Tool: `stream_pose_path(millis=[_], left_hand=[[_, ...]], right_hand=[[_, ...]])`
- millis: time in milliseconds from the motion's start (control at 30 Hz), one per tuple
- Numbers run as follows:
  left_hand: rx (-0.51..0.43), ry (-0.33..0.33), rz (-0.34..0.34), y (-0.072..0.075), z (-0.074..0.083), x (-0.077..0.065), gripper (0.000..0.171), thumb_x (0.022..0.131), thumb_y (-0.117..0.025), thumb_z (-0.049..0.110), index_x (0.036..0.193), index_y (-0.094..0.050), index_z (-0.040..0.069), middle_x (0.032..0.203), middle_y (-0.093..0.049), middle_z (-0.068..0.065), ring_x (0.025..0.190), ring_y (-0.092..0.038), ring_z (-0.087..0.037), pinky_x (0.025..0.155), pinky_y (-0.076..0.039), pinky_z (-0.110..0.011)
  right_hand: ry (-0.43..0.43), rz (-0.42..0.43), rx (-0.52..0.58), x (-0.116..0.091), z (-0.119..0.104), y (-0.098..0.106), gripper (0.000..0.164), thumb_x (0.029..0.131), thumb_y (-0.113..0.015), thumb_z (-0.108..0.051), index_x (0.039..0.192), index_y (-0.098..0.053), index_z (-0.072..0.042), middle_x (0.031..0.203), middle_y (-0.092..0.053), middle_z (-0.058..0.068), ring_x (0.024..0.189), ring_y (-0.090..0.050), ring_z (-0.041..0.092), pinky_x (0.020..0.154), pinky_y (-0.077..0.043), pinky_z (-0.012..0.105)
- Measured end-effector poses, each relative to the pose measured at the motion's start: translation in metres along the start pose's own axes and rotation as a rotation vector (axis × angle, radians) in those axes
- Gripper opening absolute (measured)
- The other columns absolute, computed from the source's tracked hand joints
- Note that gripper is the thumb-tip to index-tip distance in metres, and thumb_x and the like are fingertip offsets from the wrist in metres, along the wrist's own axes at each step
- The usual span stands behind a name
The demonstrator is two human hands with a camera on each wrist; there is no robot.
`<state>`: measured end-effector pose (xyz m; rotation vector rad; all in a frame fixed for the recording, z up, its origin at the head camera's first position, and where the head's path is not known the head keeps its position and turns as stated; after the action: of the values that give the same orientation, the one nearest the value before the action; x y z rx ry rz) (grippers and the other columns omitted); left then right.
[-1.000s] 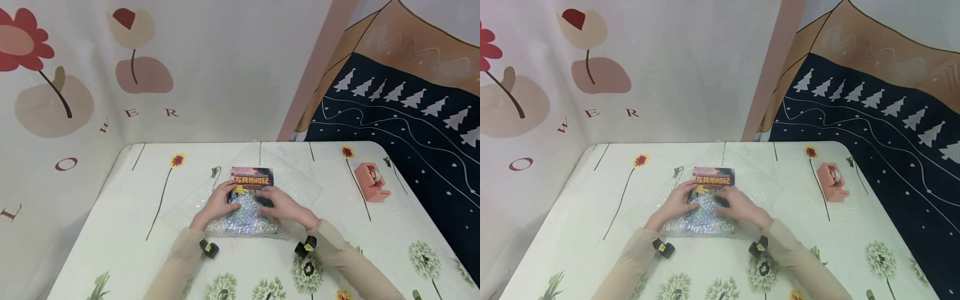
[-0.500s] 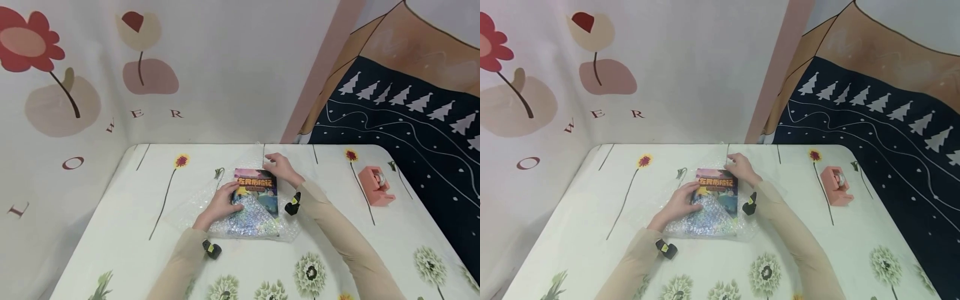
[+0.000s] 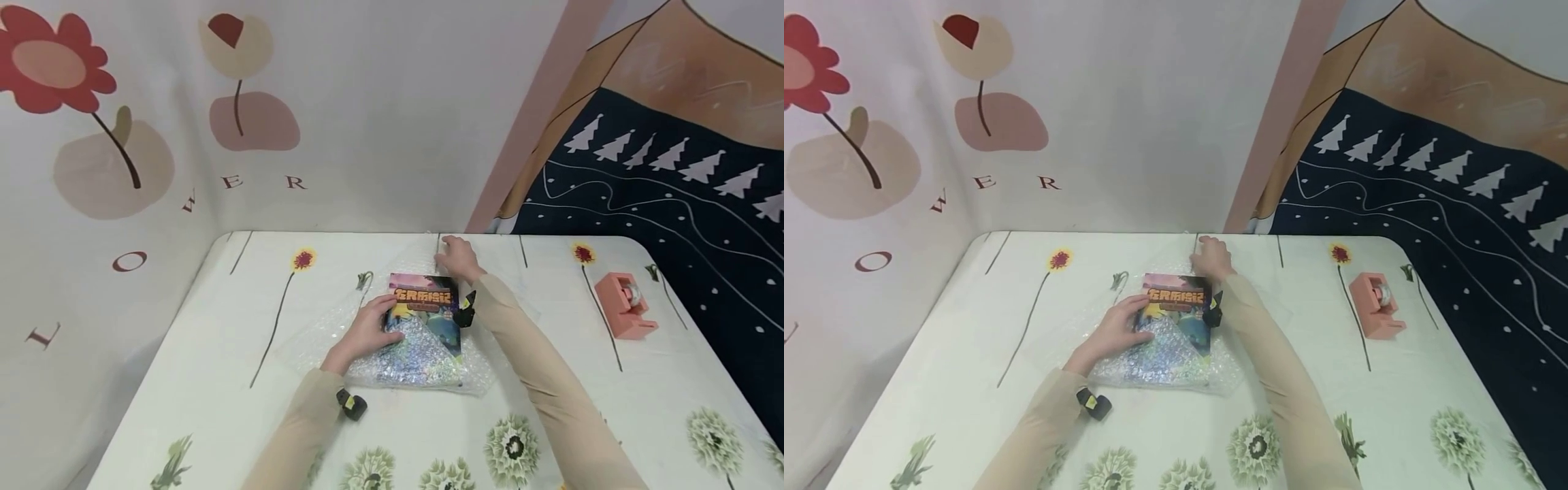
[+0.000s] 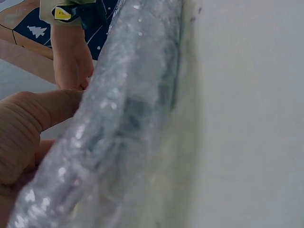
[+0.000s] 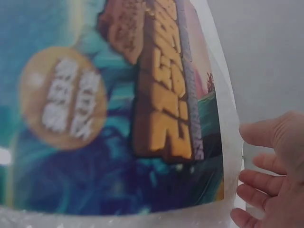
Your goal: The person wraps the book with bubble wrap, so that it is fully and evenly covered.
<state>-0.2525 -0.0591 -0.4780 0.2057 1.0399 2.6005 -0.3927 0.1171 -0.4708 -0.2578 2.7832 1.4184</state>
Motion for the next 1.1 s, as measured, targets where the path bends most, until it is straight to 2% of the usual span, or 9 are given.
stream_pose_path(millis=[133,333,533,700,833,933,1033,1100], left_hand=[[0.0,0.007,-0.002,-0.001,-0.001,0.0,0.069,0.077,-0.077,0.015,0.134,-0.044,-0.008,0.142,-0.041,-0.017,0.132,-0.035,-0.033,0.107,-0.029,-0.043],[-0.001,0.013,-0.003,0.0,-0.001,0.0,0.07,0.077,-0.077,0.016,0.134,-0.044,-0.008,0.142,-0.04,-0.016,0.132,-0.035,-0.033,0.107,-0.029,-0.043],[-0.006,0.014,-0.007,0.0,-0.001,-0.001,0.07,0.077,-0.077,0.016,0.134,-0.044,-0.008,0.143,-0.04,-0.016,0.132,-0.034,-0.033,0.107,-0.029,-0.044],[-0.003,0.017,-0.007,0.0,-0.001,-0.001,0.07,0.077,-0.077,0.016,0.134,-0.044,-0.007,0.143,-0.04,-0.016,0.132,-0.034,-0.033,0.108,-0.029,-0.043],[0.002,0.023,-0.001,0.001,-0.001,0.0,0.069,0.077,-0.077,0.016,0.134,-0.045,-0.007,0.142,-0.041,-0.015,0.132,-0.034,-0.032,0.108,-0.028,-0.043],[0.001,0.028,0.002,0.001,0.0,0.0,0.069,0.077,-0.077,0.016,0.133,-0.045,-0.008,0.142,-0.041,-0.015,0.132,-0.035,-0.032,0.108,-0.028,-0.043],[0.002,0.034,-0.003,0.002,0.001,-0.001,0.069,0.077,-0.077,0.016,0.133,-0.045,-0.008,0.142,-0.04,-0.015,0.132,-0.034,-0.033,0.108,-0.028,-0.044],[-0.001,0.033,-0.005,0.002,0.001,-0.001,0.069,0.077,-0.077,0.016,0.133,-0.045,-0.008,0.143,-0.04,-0.015,0.132,-0.034,-0.033,0.108,-0.028,-0.044]], right_hand=[[-0.07,0.001,0.019,0.004,0.003,0.002,0.055,0.094,-0.055,-0.024,0.141,-0.037,-0.001,0.136,-0.047,0.018,0.121,-0.046,0.034,0.102,-0.032,0.052],[-0.105,0.014,0.039,0.009,0.01,0.005,0.054,0.094,-0.052,-0.024,0.14,-0.038,0.0,0.134,-0.049,0.019,0.121,-0.047,0.034,0.102,-0.024,0.059],[-0.104,0.034,0.071,0.004,0.005,0.01,0.048,0.094,-0.053,-0.024,0.136,-0.045,-0.002,0.124,-0.055,0.018,0.113,-0.05,0.033,0.102,-0.023,0.06],[-0.05,0.075,0.099,-0.002,-0.004,0.017,0.039,0.093,-0.055,-0.022,0.126,-0.054,-0.003,0.113,-0.058,0.016,0.1,-0.052,0.03,0.095,-0.032,0.054],[0.004,0.097,0.128,-0.01,-0.011,0.023,0.039,0.091,-0.058,-0.02,0.125,-0.056,-0.001,0.097,-0.058,0.013,0.081,-0.05,0.024,0.076,-0.042,0.041],[0.054,0.105,0.137,-0.016,-0.017,0.027,0.037,0.09,-0.06,-0.017,0.123,-0.057,0.001,0.082,-0.052,0.01,0.07,-0.043,0.021,0.061,-0.037,0.032],[0.121,0.107,0.146,-0.026,-0.023,0.029,0.03,0.089,-0.061,-0.013,0.116,-0.061,0.001,0.077,-0.052,0.008,0.067,-0.043,0.02,0.058,-0.035,0.029],[0.181,0.102,0.15,-0.033,-0.028,0.029,0.023,0.089,-0.062,-0.011,0.11,-0.064,0.0,0.077,-0.055,0.007,0.07,-0.047,0.02,0.059,-0.039,0.029]])
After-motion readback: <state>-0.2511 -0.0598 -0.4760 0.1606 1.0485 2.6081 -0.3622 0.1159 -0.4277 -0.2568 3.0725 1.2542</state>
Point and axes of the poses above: each hand's wrist, its own x-axis towards the middle knuckle, its own y-axis out of the back of the hand, z = x × y, the point moved 8 cm from there along x, towards the middle knuckle
